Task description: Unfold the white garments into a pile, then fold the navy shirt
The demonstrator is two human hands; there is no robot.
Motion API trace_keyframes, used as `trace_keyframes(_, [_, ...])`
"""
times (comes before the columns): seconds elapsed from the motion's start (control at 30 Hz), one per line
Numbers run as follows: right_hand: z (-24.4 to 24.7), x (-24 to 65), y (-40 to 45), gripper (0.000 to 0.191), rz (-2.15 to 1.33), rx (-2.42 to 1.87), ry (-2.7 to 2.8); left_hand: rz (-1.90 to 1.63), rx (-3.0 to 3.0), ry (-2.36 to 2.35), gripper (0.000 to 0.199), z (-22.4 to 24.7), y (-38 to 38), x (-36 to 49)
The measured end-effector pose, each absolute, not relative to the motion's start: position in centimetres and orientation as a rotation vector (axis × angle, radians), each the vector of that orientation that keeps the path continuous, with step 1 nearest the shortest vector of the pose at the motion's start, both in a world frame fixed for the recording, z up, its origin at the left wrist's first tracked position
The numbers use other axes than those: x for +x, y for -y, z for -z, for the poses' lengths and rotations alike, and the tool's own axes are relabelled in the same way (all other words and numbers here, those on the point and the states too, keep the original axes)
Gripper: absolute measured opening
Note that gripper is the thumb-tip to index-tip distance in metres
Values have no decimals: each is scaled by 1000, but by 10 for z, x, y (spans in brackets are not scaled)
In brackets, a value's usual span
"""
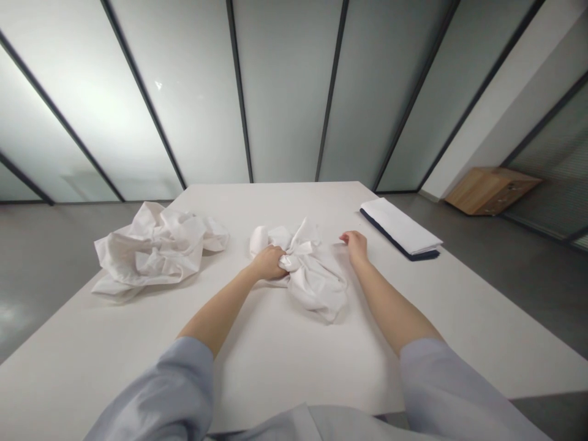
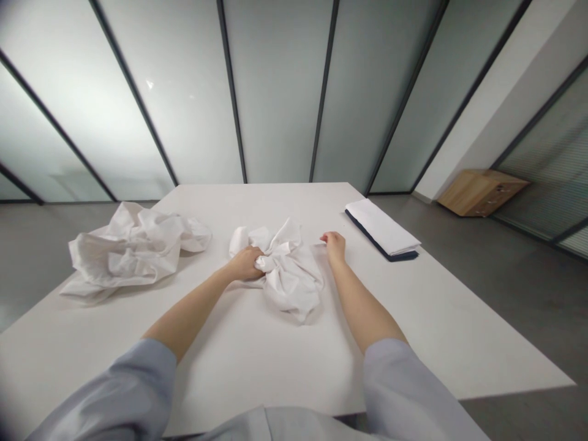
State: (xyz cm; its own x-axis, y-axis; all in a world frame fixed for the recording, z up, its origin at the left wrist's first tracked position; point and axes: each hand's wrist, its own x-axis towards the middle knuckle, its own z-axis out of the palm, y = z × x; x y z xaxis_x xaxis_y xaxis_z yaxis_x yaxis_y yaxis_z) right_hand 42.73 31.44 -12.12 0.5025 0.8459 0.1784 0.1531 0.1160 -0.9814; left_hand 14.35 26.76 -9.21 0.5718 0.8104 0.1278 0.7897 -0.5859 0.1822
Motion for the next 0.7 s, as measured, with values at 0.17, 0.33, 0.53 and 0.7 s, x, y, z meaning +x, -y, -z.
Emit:
trace_keyframes(0.17, [134,432,-320,20,-613,-1411,1097,-607,2694,-1538,24,50,-268,126])
trace_keyframes(0.33, [136,425,-318,22,-598,-1471,1212,-975,2648,-1897,38,-32,-254,78])
trace_keyframes(0.53, [134,423,-318,21,-626,-1508,1234,-910,2375,-2594,52,-107,-249,-9])
trace_keyframes(0.7, [131,421,-316,21,-646,-1520,1257,-286,1932,-2750,70,-69,-277,-73])
